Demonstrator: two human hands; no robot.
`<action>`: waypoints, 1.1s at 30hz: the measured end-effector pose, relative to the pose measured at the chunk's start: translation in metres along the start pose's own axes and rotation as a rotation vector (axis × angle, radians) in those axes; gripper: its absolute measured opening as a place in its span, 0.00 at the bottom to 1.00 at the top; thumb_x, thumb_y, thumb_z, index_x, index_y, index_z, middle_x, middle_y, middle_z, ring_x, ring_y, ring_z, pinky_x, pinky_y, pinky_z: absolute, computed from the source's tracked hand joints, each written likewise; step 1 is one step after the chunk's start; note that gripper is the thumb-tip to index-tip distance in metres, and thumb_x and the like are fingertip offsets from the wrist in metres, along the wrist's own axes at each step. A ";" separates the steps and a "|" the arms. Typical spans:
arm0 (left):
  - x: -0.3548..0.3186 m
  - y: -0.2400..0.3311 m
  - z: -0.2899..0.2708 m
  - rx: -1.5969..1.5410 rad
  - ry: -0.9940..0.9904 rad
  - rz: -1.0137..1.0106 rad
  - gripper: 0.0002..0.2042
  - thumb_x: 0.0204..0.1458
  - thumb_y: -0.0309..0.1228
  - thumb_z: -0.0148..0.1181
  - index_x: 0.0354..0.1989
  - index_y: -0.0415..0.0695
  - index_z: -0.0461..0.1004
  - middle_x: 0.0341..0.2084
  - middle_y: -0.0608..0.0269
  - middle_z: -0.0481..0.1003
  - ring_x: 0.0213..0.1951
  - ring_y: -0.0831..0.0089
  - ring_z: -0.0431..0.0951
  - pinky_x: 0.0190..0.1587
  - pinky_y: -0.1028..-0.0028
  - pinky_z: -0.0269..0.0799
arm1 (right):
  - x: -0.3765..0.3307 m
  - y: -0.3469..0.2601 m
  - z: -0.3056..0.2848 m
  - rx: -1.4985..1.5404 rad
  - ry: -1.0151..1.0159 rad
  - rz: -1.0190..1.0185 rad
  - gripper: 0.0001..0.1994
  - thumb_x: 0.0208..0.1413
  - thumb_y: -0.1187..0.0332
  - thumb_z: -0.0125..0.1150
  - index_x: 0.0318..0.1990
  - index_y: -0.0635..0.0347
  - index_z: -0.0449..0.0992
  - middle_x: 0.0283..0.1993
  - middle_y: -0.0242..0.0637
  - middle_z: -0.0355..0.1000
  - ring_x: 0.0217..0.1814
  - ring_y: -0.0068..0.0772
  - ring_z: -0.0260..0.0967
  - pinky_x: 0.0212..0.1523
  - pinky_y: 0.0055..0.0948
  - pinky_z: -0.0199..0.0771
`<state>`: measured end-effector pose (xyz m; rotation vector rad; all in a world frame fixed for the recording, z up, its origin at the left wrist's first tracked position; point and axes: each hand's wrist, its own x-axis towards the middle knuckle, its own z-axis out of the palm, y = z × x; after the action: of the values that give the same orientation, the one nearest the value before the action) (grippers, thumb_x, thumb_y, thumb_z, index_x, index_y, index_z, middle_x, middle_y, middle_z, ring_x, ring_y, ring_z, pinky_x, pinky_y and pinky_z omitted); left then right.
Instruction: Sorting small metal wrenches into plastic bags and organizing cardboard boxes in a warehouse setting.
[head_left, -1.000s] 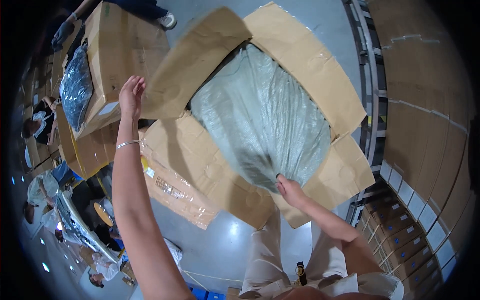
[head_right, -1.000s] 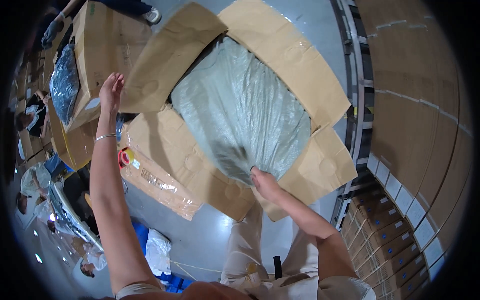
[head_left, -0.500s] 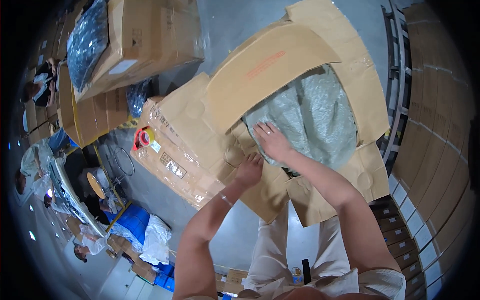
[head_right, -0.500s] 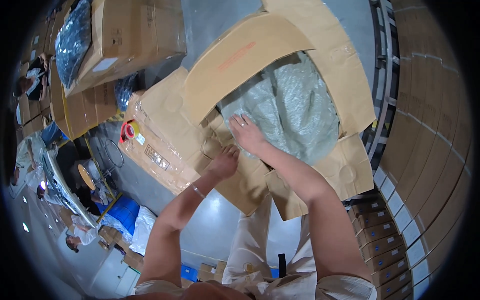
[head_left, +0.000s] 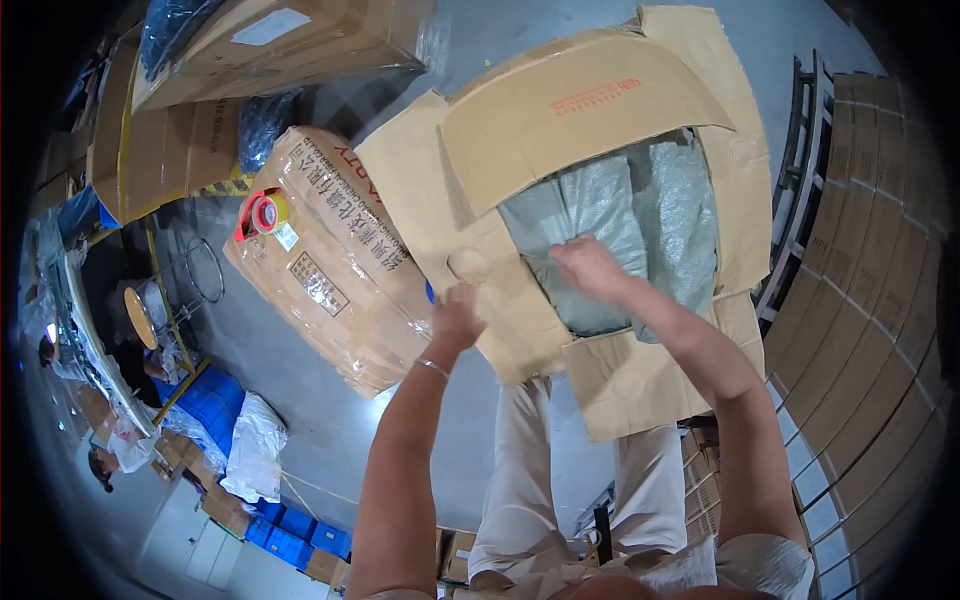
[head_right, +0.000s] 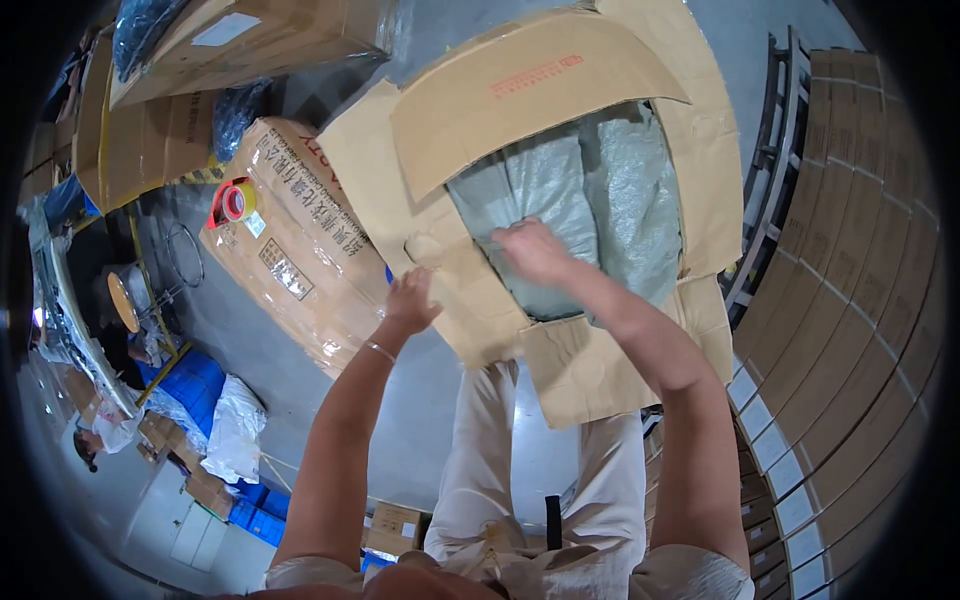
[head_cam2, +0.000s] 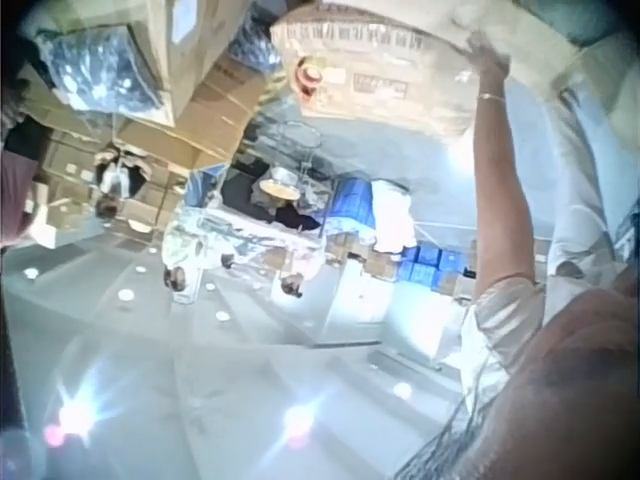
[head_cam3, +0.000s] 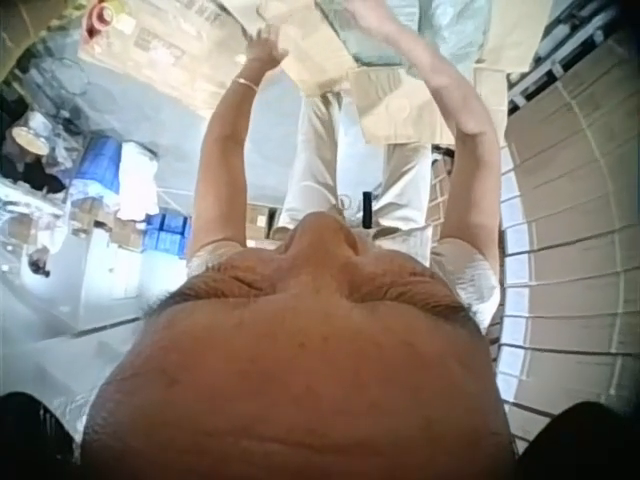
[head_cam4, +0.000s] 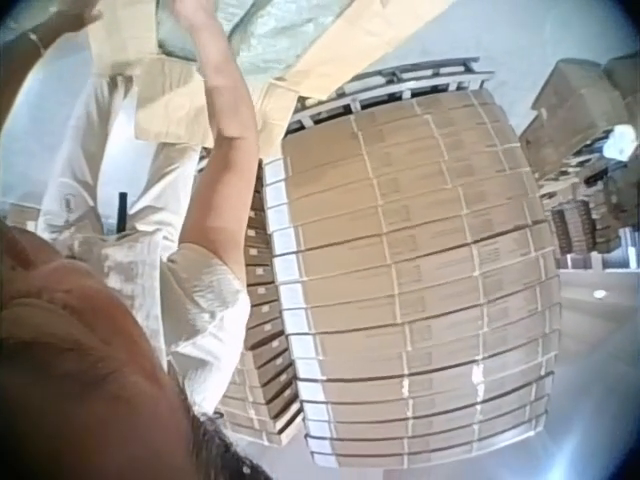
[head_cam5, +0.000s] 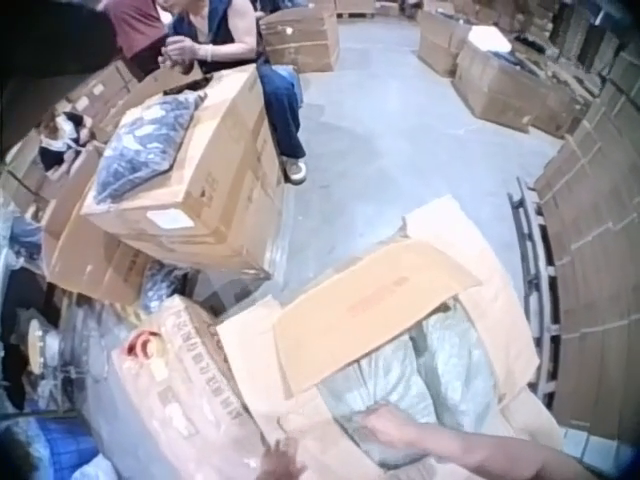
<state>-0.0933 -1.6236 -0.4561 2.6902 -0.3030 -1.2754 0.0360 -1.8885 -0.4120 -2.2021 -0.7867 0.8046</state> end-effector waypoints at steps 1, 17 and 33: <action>-0.005 -0.010 0.005 -0.053 -0.113 -0.149 0.37 0.42 0.44 0.56 0.60 0.45 0.47 0.61 0.55 0.46 0.61 0.59 0.47 0.59 0.60 0.48 | -0.003 -0.011 -0.002 -0.006 -0.004 0.001 0.05 0.40 0.75 0.50 0.29 0.61 0.66 0.25 0.45 0.68 0.34 0.46 0.66 0.40 0.38 0.60; 0.061 0.150 -0.103 -1.216 -0.120 -0.280 0.37 0.49 0.45 0.52 0.59 0.33 0.43 0.42 0.53 0.64 0.40 0.74 0.68 0.34 0.74 0.69 | -0.076 0.001 -0.063 0.169 0.334 -0.102 0.14 0.41 0.75 0.56 0.40 0.60 0.69 0.39 0.41 0.68 0.48 0.43 0.61 0.50 0.37 0.58; 0.157 0.343 -0.149 -0.369 0.106 0.036 0.35 0.44 0.40 0.56 0.49 0.20 0.50 0.42 0.33 0.64 0.45 0.44 0.66 0.47 0.62 0.63 | -0.139 0.047 0.068 1.043 0.947 0.396 0.04 0.46 0.73 0.48 0.28 0.64 0.65 0.23 0.49 0.67 0.31 0.43 0.69 0.27 0.40 0.62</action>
<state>0.0794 -1.9871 -0.4045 2.4143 -0.0905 -1.0531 -0.0856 -1.9899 -0.4425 -1.4528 0.4785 0.1492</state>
